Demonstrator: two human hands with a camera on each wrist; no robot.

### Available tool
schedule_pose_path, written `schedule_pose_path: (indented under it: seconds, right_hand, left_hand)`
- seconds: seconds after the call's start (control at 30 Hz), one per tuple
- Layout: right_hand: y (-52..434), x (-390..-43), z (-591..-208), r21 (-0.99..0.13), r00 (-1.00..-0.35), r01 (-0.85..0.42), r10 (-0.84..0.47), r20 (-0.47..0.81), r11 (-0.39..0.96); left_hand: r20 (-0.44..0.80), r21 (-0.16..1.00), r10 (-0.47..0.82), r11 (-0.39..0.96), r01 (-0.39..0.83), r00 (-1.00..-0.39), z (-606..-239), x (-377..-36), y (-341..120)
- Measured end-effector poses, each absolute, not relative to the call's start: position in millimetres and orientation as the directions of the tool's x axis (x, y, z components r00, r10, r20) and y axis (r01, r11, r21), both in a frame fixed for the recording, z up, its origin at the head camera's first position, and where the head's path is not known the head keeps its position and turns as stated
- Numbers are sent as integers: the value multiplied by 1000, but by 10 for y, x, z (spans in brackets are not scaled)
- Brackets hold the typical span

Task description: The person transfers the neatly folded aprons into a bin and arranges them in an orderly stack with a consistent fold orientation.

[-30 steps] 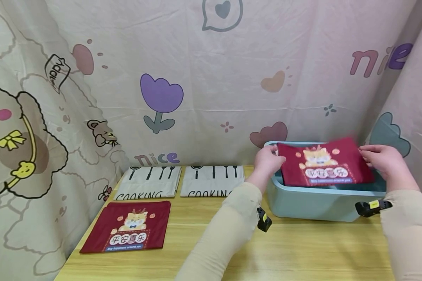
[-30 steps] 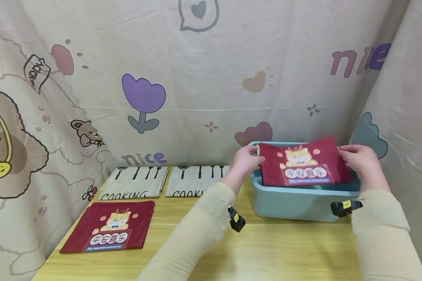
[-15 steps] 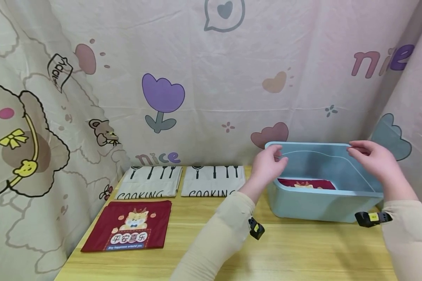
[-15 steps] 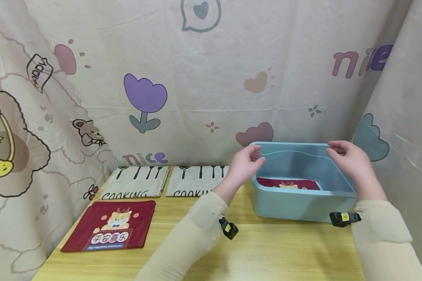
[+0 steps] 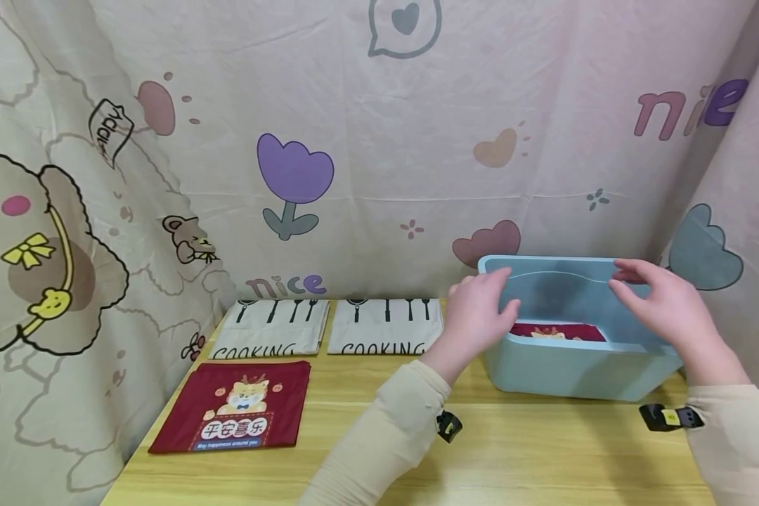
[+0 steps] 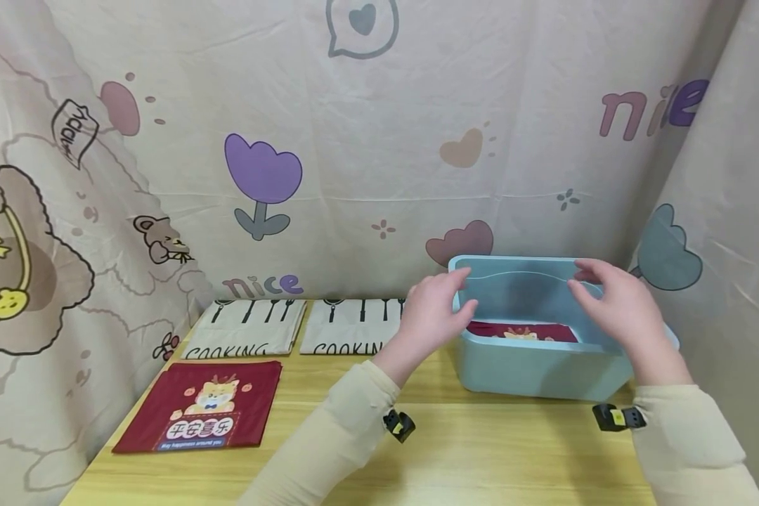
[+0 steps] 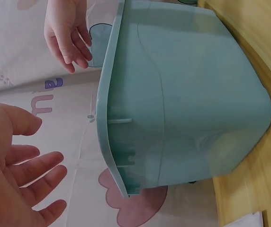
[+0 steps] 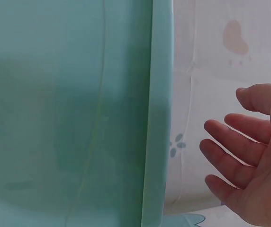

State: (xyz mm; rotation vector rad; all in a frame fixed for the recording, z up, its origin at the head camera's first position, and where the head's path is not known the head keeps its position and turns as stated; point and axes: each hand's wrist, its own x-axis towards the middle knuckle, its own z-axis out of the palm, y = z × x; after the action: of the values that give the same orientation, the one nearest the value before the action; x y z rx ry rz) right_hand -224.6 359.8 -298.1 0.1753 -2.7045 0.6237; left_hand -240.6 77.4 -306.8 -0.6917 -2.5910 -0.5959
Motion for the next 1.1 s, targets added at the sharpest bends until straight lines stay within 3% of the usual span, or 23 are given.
schedule_pose_path:
  seconds: [0.47, 1.1]
  right_hand:
    - [3312, -2103, -3101, -346, -850, -309, -94, 518, 886]
    - [2755, -2044, -3303, -269, -746, -479, -225, 627, 836]
  left_hand:
    - [576, 96, 450, 792, 603, -683, -3301, -2327, 481]
    - [603, 88, 426, 805, 587, -675, -3592, -2284, 84]
